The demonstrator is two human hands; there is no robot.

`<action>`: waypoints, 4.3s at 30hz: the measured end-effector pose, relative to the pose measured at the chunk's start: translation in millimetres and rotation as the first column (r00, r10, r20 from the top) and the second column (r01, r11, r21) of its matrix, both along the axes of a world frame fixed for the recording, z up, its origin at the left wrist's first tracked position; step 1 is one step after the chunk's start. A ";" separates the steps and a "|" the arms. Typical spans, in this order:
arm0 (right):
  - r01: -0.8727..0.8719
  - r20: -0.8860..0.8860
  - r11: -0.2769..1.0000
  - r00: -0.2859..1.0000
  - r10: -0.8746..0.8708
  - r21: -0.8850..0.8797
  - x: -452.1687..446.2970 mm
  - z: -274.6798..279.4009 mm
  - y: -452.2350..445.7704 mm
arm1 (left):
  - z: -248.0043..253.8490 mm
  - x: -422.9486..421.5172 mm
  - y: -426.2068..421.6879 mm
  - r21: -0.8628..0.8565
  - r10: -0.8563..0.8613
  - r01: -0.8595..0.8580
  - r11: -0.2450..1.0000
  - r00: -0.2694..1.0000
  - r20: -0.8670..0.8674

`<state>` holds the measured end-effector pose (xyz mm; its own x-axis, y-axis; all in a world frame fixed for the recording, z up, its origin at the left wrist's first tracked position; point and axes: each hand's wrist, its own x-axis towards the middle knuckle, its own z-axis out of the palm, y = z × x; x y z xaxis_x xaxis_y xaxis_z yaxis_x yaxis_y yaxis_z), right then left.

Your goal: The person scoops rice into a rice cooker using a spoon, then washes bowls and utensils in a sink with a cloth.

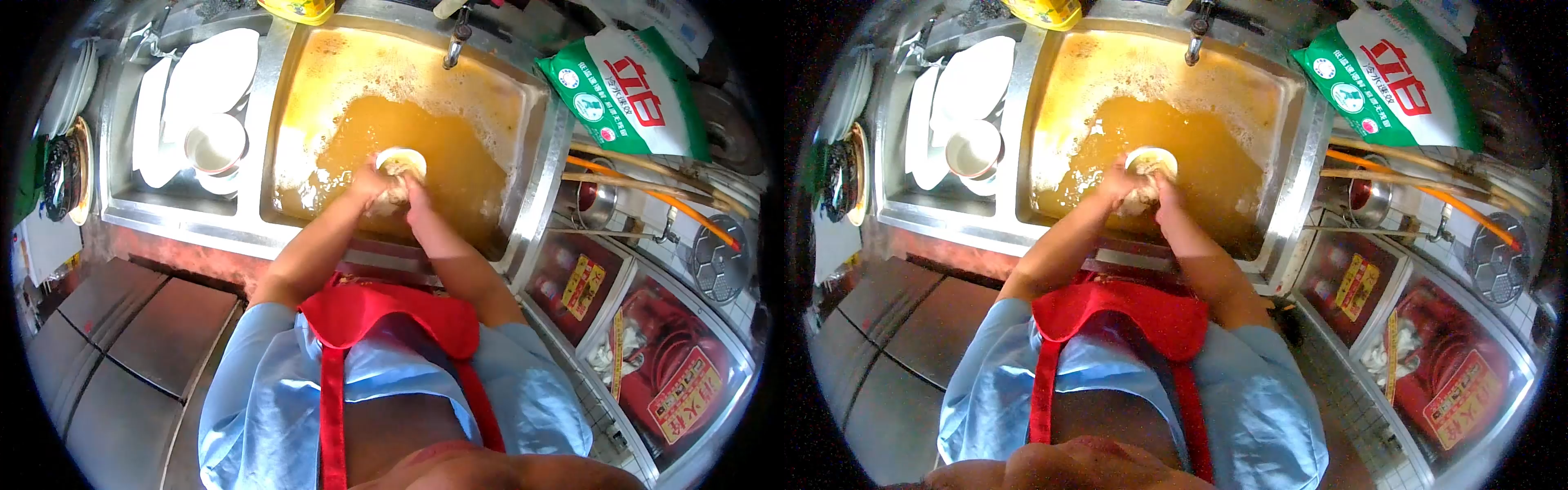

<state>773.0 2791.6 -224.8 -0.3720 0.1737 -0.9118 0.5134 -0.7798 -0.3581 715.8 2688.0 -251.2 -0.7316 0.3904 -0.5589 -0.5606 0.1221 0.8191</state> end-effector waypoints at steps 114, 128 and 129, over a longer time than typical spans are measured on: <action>-0.489 0.577 -0.706 -0.413 0.704 0.512 -176.1 -77.5 -137.5 | 194.1 -50.7 -284.9 -0.762 -0.235 -0.371 0.530 0.800 -0.553; -0.222 0.634 -0.786 -0.484 0.603 0.577 -112.0 -34.7 -101.1 | 195.4 -51.7 -272.7 -0.680 -0.287 -0.483 0.551 0.656 -0.698; -0.225 0.594 -0.665 -0.313 0.741 0.712 -108.5 -32.6 -100.0 | 200.7 -50.9 -267.6 -0.662 -0.287 -0.519 0.540 0.626 -0.725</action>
